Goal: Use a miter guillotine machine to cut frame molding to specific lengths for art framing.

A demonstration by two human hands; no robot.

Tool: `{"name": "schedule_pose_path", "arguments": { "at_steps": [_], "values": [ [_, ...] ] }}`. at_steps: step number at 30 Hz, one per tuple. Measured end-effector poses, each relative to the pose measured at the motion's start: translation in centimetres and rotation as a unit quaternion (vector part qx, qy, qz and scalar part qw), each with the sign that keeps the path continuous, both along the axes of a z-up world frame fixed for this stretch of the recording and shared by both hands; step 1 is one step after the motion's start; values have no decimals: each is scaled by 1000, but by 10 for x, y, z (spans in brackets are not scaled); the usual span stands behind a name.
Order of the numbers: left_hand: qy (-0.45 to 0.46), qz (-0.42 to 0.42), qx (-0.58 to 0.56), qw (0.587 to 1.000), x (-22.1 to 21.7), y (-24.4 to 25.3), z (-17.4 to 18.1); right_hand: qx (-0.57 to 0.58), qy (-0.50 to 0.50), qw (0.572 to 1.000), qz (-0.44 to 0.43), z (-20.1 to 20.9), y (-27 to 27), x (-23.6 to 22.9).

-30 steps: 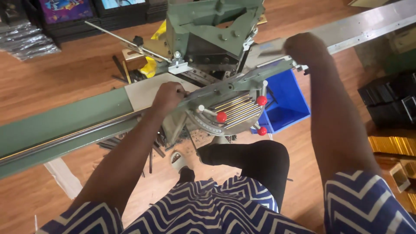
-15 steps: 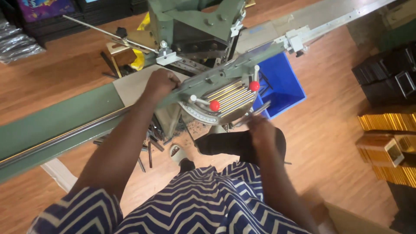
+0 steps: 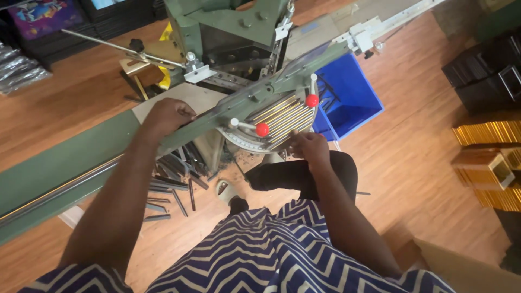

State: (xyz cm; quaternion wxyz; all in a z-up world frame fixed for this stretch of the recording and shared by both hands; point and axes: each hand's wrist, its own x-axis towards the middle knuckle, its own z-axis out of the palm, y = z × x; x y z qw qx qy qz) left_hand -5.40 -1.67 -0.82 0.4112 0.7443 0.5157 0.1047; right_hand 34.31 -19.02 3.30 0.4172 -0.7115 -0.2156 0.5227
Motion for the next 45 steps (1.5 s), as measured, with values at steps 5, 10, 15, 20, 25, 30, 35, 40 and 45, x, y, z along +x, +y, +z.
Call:
{"name": "schedule_pose_path", "arguments": {
  "at_steps": [5,10,15,20,25,30,35,40,45],
  "values": [
    [-60,34,61,996,39,10,-25,11,-108,994,-23,1,-5,18],
    [-54,33,54,997,54,22,-31,63,-363,930,8,-22,-8,59],
    [-60,41,35,997,54,18,-21,248,-585,730,249,-93,7,95],
    [-68,60,32,995,56,7,-4,-36,-579,752,314,-108,37,82],
    [-45,49,-7,998,60,20,-3,-16,-587,726,358,-153,60,139],
    [29,57,-52,997,57,21,-2,136,-623,655,405,-162,93,160],
    [19,59,-65,996,64,22,17,153,-638,645,391,-147,94,160],
    [1,75,-63,995,62,21,5,124,-642,648,391,-147,96,157],
    [-12,81,-67,994,61,19,7,67,-686,615,384,-154,81,152]
  ]
}}
